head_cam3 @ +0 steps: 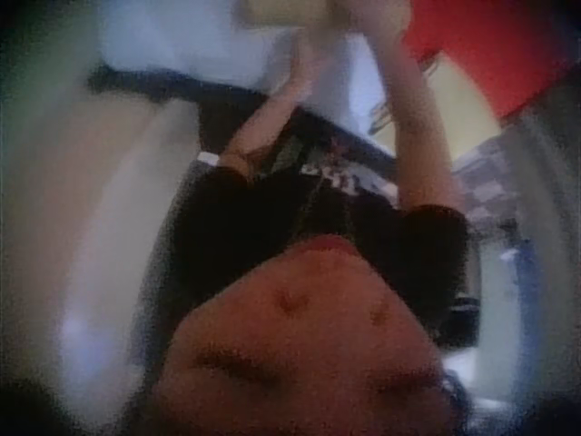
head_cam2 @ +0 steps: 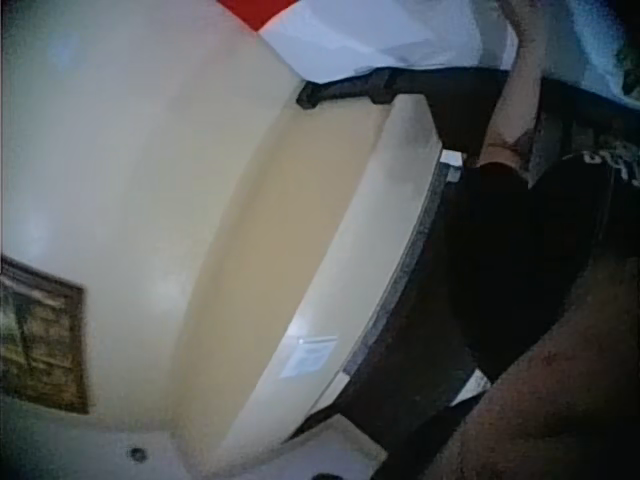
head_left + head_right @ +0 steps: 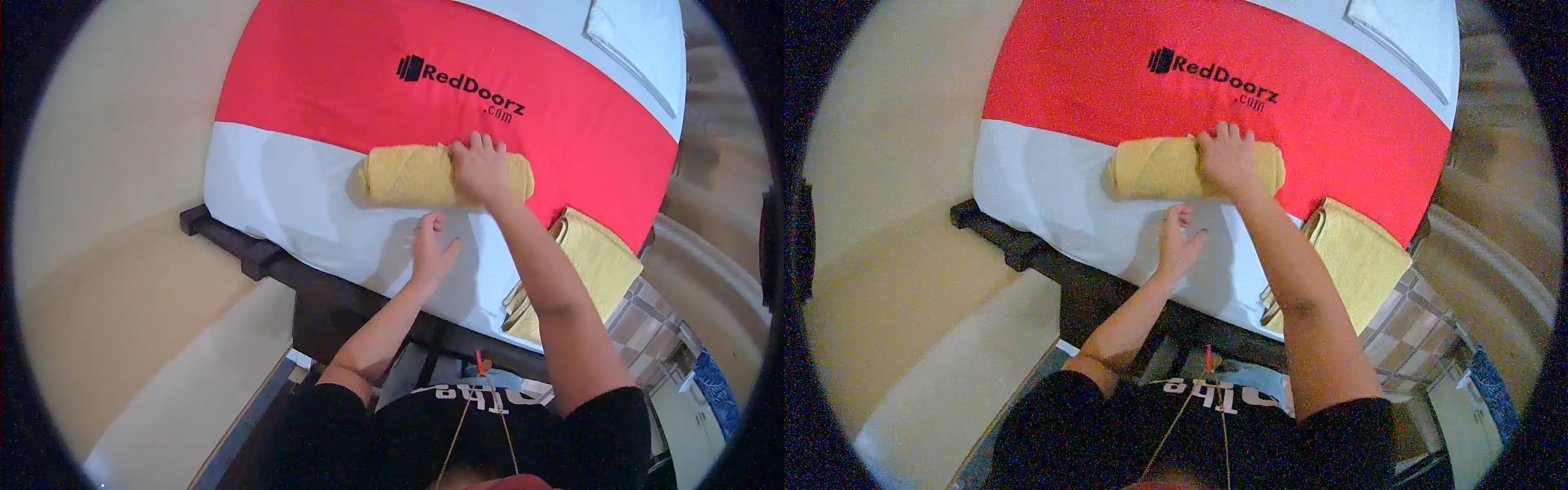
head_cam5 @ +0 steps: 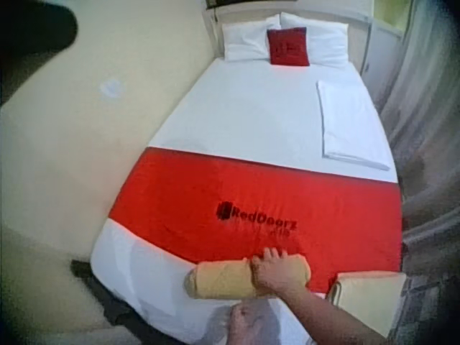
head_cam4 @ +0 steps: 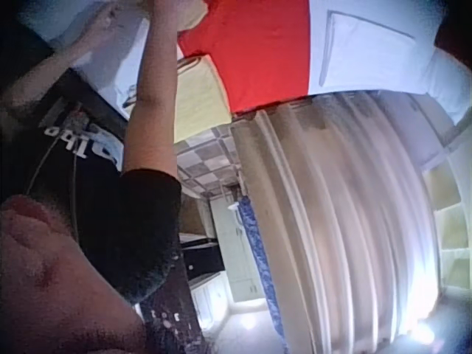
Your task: The person puts a pillow inside a white pillowcase, folds another white pillowcase, and then folds two yellow towels by hand on the bed.
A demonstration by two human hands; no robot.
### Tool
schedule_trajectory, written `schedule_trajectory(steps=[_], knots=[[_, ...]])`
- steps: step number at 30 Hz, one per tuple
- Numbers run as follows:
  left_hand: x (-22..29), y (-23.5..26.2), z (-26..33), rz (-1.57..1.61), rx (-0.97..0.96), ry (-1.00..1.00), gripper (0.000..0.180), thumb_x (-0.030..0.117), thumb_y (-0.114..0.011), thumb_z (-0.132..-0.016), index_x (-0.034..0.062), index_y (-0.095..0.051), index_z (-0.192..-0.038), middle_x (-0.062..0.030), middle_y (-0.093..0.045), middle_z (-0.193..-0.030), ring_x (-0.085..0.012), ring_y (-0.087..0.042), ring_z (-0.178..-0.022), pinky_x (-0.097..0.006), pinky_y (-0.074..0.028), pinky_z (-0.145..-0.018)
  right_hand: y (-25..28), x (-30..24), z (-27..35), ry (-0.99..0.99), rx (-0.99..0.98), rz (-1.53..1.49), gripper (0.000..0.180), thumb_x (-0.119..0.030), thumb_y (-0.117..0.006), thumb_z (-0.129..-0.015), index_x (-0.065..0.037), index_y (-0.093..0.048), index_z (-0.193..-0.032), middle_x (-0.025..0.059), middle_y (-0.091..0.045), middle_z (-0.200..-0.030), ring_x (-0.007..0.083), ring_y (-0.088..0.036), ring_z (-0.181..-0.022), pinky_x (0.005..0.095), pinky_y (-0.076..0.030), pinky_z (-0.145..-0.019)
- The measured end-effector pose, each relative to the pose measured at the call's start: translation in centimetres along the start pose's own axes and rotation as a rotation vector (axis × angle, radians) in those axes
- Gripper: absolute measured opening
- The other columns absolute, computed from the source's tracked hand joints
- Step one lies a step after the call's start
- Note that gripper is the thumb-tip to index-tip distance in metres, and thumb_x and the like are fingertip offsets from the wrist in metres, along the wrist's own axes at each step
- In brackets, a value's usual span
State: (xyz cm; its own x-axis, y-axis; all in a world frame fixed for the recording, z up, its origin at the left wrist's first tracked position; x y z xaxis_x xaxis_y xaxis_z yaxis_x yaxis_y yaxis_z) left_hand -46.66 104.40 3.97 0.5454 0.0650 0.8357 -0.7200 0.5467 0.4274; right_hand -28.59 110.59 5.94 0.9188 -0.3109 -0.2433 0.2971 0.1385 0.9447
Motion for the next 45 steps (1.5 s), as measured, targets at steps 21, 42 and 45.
schedule_trajectory(steps=[21, 42, 45], knots=[[3.8, 0.5, -0.5, -0.524, 0.145, -0.201, 0.025, 0.015, -0.065, -0.069, 0.0096, -0.055, -0.092, -0.0109, -0.059, -0.090, -0.0341, -0.052, -0.093, -0.042, -0.040, -0.080, 0.4, 0.7, 14.7, 0.196, -0.205, -0.873, 0.054, -0.014, -0.075, -0.059, -0.005, -0.053, -0.107, 0.0145, -0.055, -0.107, 0.0318, -0.050, -0.102, 0.0363, -0.040, -0.087], [2.3, 0.5, -3.0, -0.724, -0.172, -0.651, 0.013, 0.020, -0.062, -0.072, 0.0123, -0.054, -0.078, -0.0002, -0.056, -0.070, -0.0180, -0.052, -0.070, -0.034, -0.035, -0.063, -1.9, 3.3, 12.8, 0.040, 0.098, -0.517, 0.026, -0.032, -0.072, -0.063, -0.010, -0.063, -0.074, 0.0065, -0.052, -0.098, 0.0254, -0.050, -0.092, 0.0382, -0.038, -0.079], [4.4, 1.2, -4.3, -0.433, -0.277, -0.097, 0.020, 0.021, -0.062, -0.075, 0.0115, -0.054, -0.091, -0.0031, -0.061, -0.076, -0.0263, -0.054, -0.077, -0.038, -0.038, -0.071, -2.7, 3.7, 12.0, -0.056, 0.129, -0.477, 0.021, -0.031, -0.068, -0.069, -0.010, -0.066, -0.073, 0.0051, -0.053, -0.097, 0.0242, -0.050, -0.091, 0.0379, -0.038, -0.078]])
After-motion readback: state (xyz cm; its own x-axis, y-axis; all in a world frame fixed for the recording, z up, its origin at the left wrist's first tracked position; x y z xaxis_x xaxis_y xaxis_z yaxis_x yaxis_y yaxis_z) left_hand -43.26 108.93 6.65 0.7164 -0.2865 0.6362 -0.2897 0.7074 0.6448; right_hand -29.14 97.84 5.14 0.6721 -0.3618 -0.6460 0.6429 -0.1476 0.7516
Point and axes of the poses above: each hand's wrist, its own z-axis away from the middle knuckle, its own y-axis out of the back of the hand, x = y × z, the point moved 1 cm from there along -z, towards the middle knuckle
